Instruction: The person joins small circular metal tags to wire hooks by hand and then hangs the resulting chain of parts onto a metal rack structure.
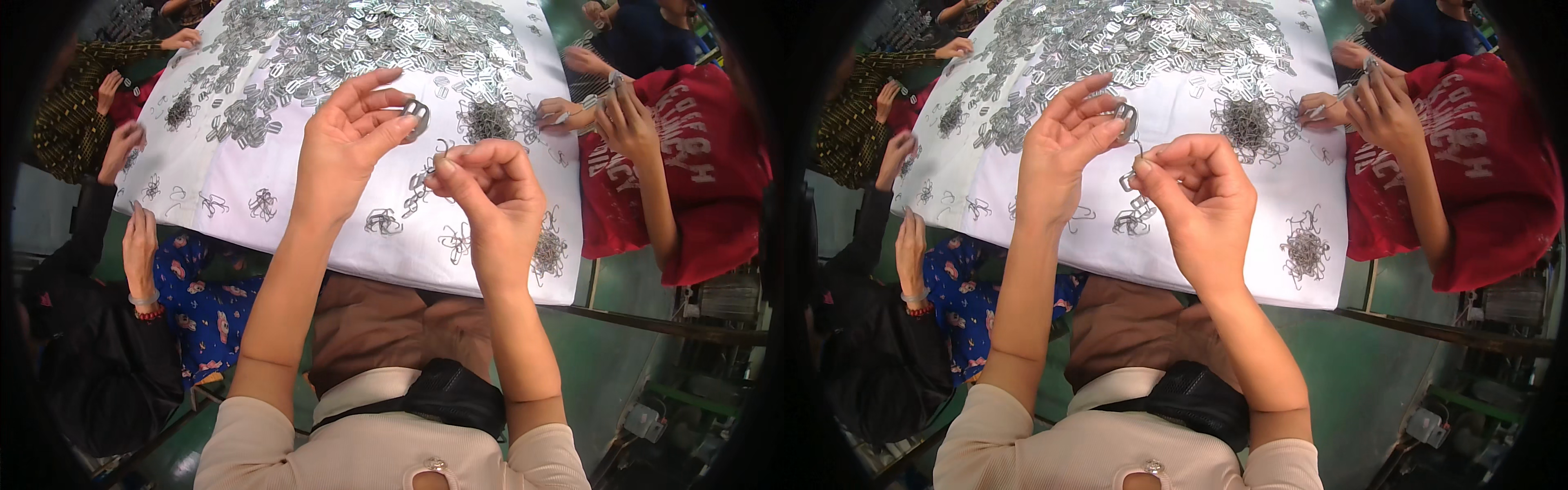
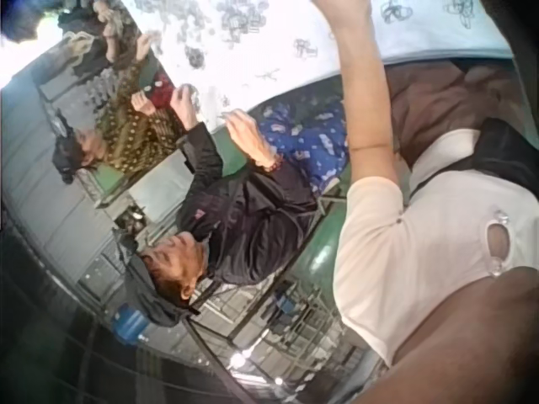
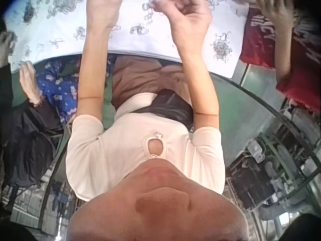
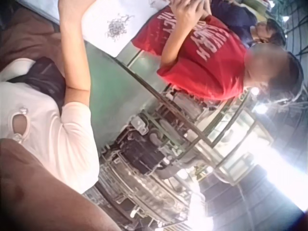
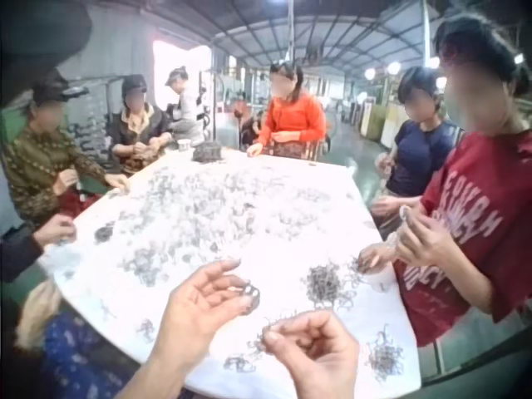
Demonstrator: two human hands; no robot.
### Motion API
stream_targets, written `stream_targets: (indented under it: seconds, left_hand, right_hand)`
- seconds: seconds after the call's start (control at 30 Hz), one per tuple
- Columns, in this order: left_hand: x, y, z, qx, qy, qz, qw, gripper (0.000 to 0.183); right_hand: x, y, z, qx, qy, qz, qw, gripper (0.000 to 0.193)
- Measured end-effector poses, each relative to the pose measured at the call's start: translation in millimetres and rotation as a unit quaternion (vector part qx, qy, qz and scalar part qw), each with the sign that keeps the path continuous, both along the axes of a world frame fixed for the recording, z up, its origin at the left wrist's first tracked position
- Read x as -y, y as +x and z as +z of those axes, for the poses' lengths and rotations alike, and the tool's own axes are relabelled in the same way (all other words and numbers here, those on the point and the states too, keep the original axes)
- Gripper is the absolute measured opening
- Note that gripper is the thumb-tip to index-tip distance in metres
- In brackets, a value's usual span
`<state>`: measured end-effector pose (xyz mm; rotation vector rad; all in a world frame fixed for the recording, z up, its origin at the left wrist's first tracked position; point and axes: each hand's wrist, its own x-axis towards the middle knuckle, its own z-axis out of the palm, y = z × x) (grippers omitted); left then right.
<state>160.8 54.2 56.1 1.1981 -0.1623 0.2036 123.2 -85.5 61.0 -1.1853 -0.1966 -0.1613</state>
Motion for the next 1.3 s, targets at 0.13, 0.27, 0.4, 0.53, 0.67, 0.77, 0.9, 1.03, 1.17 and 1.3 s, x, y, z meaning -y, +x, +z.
stream_targets:
  seconds: [0.13, 0.27, 0.4, 0.53, 0.67, 0.77, 0.9, 1.03, 1.17, 1.3]
  left_hand:
    - [5, -12, 12, -0.019, 0.020, -0.033, 0.999, 0.031]
    - [11, -17, 15, -0.010, 0.022, -0.040, 0.999, 0.025]
    - [16, -13, 15, 0.008, 0.028, -0.016, 0.999, 0.021]
    - [15, -4, 9, 0.086, 0.024, 0.017, 0.996, 0.017]
    - [11, -1, 14, 0.105, 0.046, 0.045, 0.992, 0.017]
    - [0, -6, 17, 0.078, 0.112, 0.057, 0.989, 0.021]
    - [-8, -6, 11, 0.088, 0.131, 0.077, 0.984, 0.020]
    - [-15, -6, 6, 0.084, 0.134, 0.085, 0.984, 0.021]
    - [-16, -6, 4, 0.086, 0.127, 0.091, 0.984, 0.022]
    - [-11, -7, 3, 0.082, 0.086, 0.082, 0.990, 0.018]
  right_hand:
    - [-3, 3, -2, 0.011, -0.013, -0.010, 1.000, 0.014]
    - [-4, 7, -3, 0.020, -0.017, -0.029, 0.999, 0.014]
    - [0, 13, -10, 0.002, -0.059, -0.033, 0.998, 0.016]
    - [27, 32, -12, 0.003, -0.161, -0.077, 0.984, 0.014]
    - [81, 70, -53, -0.095, -0.352, -0.079, 0.928, 0.009]
    - [98, 90, -97, -0.083, -0.554, 0.014, 0.828, 0.008]
    - [95, 98, -116, -0.068, -0.646, 0.097, 0.754, 0.010]
    - [89, 97, -111, -0.085, -0.712, 0.134, 0.684, 0.010]
    - [100, 90, -119, -0.031, -0.702, 0.124, 0.701, 0.009]
    - [99, 82, -83, -0.201, -0.485, 0.167, 0.835, 0.011]
